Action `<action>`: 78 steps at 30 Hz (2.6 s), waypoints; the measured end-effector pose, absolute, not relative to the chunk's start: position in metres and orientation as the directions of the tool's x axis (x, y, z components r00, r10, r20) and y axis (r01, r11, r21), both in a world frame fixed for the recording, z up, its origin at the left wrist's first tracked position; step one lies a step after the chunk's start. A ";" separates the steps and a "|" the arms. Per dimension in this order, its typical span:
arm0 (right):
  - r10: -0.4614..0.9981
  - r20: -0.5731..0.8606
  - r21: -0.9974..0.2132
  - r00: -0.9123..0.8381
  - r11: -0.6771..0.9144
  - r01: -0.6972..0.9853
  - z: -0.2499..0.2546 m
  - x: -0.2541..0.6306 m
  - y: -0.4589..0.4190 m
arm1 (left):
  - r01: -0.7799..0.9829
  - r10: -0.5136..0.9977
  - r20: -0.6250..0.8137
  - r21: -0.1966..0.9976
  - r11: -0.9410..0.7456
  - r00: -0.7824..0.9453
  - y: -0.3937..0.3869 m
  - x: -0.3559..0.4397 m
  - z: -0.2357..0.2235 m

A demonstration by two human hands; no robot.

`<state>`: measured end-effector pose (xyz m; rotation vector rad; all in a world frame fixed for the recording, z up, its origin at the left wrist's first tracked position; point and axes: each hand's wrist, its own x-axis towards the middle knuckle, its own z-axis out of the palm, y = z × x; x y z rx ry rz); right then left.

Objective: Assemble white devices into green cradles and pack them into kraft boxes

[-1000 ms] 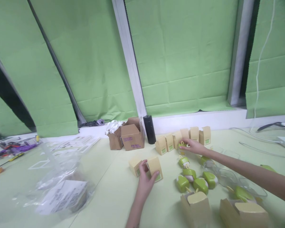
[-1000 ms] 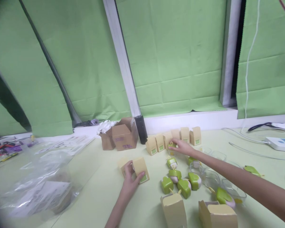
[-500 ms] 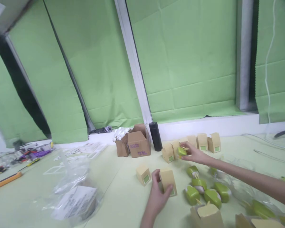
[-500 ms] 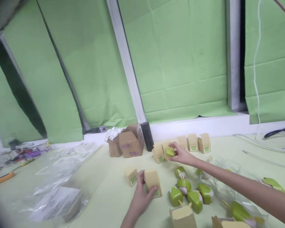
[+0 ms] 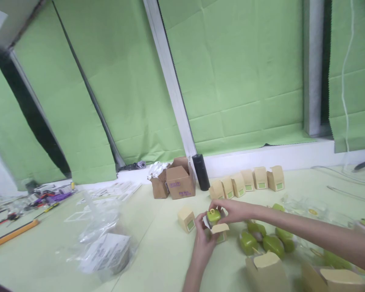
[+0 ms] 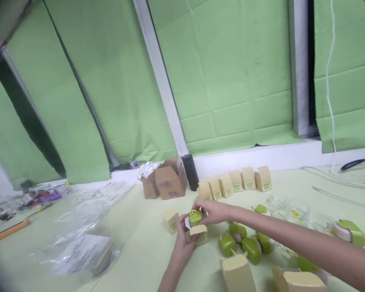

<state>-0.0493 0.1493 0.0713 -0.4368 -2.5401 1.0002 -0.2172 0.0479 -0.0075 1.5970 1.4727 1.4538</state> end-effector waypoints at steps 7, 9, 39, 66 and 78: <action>0.471 0.200 -0.727 -0.859 0.659 0.192 0.068 -0.046 0.139 | 0.427 0.906 0.414 0.837 -0.341 -0.087 0.046 -0.218 -0.001; 0.483 0.201 -0.749 -0.852 0.637 0.184 0.069 -0.041 0.136 | 0.417 0.905 0.418 0.839 -0.350 -0.081 0.046 -0.218 0.001; 0.603 0.183 -0.883 -0.776 0.448 0.140 0.041 -0.075 0.153 | 0.328 0.923 0.310 0.917 -0.227 -0.229 0.050 -0.215 -0.013; 0.782 0.004 -0.480 -0.624 0.549 0.684 0.062 0.033 0.183 | 0.766 0.862 0.496 0.593 -0.246 -0.106 0.029 -0.228 0.041; 0.881 0.046 -0.726 -0.471 0.354 0.590 0.069 0.054 0.180 | 0.461 0.906 0.104 0.833 -0.304 0.410 0.002 -0.149 0.038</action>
